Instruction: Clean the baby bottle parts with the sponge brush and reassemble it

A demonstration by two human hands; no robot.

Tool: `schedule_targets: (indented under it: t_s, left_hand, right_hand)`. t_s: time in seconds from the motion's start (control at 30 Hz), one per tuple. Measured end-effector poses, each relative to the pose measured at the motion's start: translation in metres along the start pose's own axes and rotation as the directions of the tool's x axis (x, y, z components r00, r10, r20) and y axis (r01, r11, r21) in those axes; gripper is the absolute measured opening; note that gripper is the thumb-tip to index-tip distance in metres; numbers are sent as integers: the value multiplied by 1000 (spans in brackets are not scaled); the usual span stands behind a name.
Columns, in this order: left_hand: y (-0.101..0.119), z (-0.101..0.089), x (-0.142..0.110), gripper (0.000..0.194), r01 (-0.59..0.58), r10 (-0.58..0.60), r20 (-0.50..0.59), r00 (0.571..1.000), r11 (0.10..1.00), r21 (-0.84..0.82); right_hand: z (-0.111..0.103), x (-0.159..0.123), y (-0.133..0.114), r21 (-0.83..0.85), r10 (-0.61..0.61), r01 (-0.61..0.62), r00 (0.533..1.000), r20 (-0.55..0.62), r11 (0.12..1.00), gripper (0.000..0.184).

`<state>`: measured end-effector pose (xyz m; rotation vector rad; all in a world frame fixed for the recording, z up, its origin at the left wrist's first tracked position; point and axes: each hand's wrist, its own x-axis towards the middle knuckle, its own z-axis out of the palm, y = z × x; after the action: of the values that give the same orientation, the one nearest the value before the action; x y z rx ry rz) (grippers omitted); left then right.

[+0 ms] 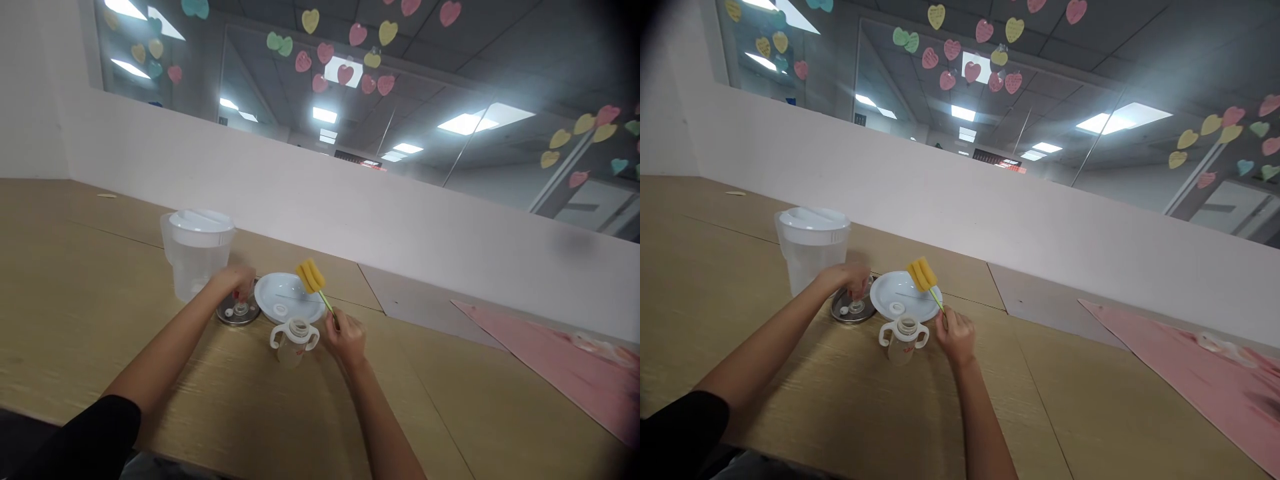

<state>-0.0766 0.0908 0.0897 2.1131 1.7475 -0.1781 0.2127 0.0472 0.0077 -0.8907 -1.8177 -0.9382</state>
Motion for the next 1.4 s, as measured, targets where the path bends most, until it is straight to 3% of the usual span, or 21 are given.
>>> schedule_targets:
  t_s: [0.2,0.3,0.4,0.47,0.63,0.87,1.0,1.1,1.23,1.27,1.4]
  left_hand:
    - [5,5,-1,14,-35,36,-21,999,999,15]
    - [10,-1,-9,15,-40,50,-129,990,996,81]
    - [22,-6,-18,22,-74,109,-266,958,987,141]
    - [33,-4,-19,27,-125,170,-303,938,979,161]
    - [59,20,-6,25,-273,305,-227,925,948,164]
    - [65,45,20,29,-297,324,-155,933,939,173]
    - [61,33,13,22,-376,392,-175,903,919,121]
    - [54,13,-3,32,-416,423,-293,857,905,90]
    - [41,-9,-20,41,-493,389,-586,711,870,-21]
    - [38,-13,-23,41,-494,353,-625,697,867,-62]
    - [36,-15,-25,44,-488,241,-657,714,844,-222]
  right_hand:
    - [0,-1,0,-5,-1,1,1000,2,1000,22]
    - [0,-1,0,0,-2,2,1000,1,1000,21]
    - [0,-1,0,10,-10,10,1000,6,1000,21]
    - [0,0,0,14,-11,11,1000,10,1000,21]
    - [-1,0,0,17,-9,8,1000,25,1000,21]
    - [0,-3,0,40,13,-16,998,60,999,21]
    - [0,-3,0,24,9,-10,999,52,1000,21]
    - [0,-3,0,18,14,-15,998,53,1000,22]
    - [1,-4,0,10,41,-41,999,33,999,22]
    - [1,-4,0,10,50,-50,998,27,999,22]
    - [1,-4,-1,36,35,-36,999,32,999,20]
